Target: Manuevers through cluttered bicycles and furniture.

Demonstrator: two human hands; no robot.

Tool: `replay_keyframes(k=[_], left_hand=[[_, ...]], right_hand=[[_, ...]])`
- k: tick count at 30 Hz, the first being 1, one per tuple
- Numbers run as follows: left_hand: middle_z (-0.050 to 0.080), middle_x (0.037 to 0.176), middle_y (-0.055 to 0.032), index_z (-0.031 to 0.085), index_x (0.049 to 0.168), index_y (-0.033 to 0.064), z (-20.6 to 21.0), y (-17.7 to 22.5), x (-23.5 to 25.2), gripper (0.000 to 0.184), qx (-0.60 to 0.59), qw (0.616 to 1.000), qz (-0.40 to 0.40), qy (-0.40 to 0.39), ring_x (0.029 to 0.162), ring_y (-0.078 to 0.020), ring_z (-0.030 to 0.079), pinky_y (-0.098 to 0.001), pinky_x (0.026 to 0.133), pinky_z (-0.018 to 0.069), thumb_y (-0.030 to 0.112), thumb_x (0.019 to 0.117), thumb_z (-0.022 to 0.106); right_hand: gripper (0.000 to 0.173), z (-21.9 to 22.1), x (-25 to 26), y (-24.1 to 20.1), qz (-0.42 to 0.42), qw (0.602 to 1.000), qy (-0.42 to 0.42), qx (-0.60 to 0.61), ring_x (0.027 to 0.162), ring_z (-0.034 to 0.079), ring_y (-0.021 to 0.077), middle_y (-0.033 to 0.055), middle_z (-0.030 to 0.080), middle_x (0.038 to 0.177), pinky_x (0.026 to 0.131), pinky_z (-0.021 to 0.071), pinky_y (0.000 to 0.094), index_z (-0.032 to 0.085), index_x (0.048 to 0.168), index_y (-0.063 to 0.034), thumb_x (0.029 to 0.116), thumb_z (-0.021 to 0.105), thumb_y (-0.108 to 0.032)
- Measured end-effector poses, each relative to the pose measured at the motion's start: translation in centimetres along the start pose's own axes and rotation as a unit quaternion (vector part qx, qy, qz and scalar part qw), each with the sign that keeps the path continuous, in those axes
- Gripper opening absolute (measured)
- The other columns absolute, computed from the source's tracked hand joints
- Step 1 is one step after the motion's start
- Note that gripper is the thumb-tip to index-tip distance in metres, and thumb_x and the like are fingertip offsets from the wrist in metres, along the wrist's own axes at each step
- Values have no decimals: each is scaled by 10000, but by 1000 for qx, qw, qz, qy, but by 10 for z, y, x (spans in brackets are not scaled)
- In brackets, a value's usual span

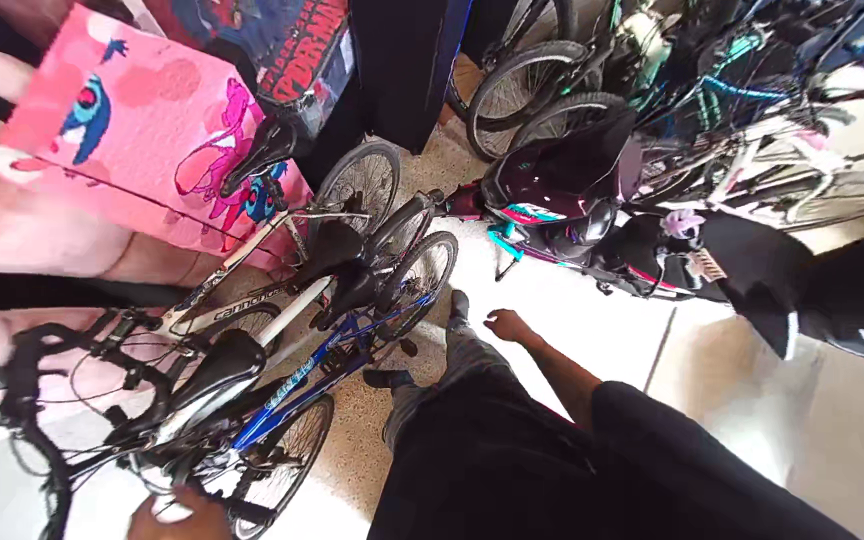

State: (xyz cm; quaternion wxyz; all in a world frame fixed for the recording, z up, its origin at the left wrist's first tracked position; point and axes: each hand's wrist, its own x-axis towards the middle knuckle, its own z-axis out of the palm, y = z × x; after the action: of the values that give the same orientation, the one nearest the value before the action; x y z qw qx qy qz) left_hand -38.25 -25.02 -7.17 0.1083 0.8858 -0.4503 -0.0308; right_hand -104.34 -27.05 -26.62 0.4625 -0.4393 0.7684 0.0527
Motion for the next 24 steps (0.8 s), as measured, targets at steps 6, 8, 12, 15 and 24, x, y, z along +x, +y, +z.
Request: replay_keyframes(k=[6,8,12,15,24], left_hand=[[608,1413,-197,537,1459,43,234,219,-186,506,-67,772,150,-614,1313,-330,592,-537,1137,454,362,1067,531],[644,1347,-213,615,1374,43,293,229,-245,442,-8,713,152,-685,1266,-354,614,-559,1097,472,347,1062,535],[691,1224,-246,689,1235,-1,301,347,-235,405,73,699,198,-683,1195,-389,650,-595,1059,480,313,1089,478],[666,1210,-282,659,1203,-58,280,429,-225,333,71,673,240,-696,1179,-415,632,-607,1041,469,177,1075,461],[676,1150,-267,658,1150,-26,232,597,-220,293,170,584,457,-649,1142,-454,637,-672,970,486,207,1051,509]], right_hand=[[445,-105,64,40,-49,993,44,102,1098,697,367,204,724,1166,993,524,601,656,1324,-55,1038,545,-377],[473,-137,73,46,-136,989,-14,55,1112,692,356,189,711,1206,1006,521,598,617,1392,-76,1040,544,-384],[443,-237,61,57,-192,971,71,121,1061,719,270,133,732,1186,967,564,513,627,1379,-88,1050,531,-368],[424,-292,33,87,-183,947,171,199,1021,734,199,101,744,1165,902,607,429,642,1358,-83,1060,522,-359],[339,-349,-13,130,-124,897,303,297,883,743,108,37,769,1042,796,634,327,698,1243,-74,1061,544,-315]])
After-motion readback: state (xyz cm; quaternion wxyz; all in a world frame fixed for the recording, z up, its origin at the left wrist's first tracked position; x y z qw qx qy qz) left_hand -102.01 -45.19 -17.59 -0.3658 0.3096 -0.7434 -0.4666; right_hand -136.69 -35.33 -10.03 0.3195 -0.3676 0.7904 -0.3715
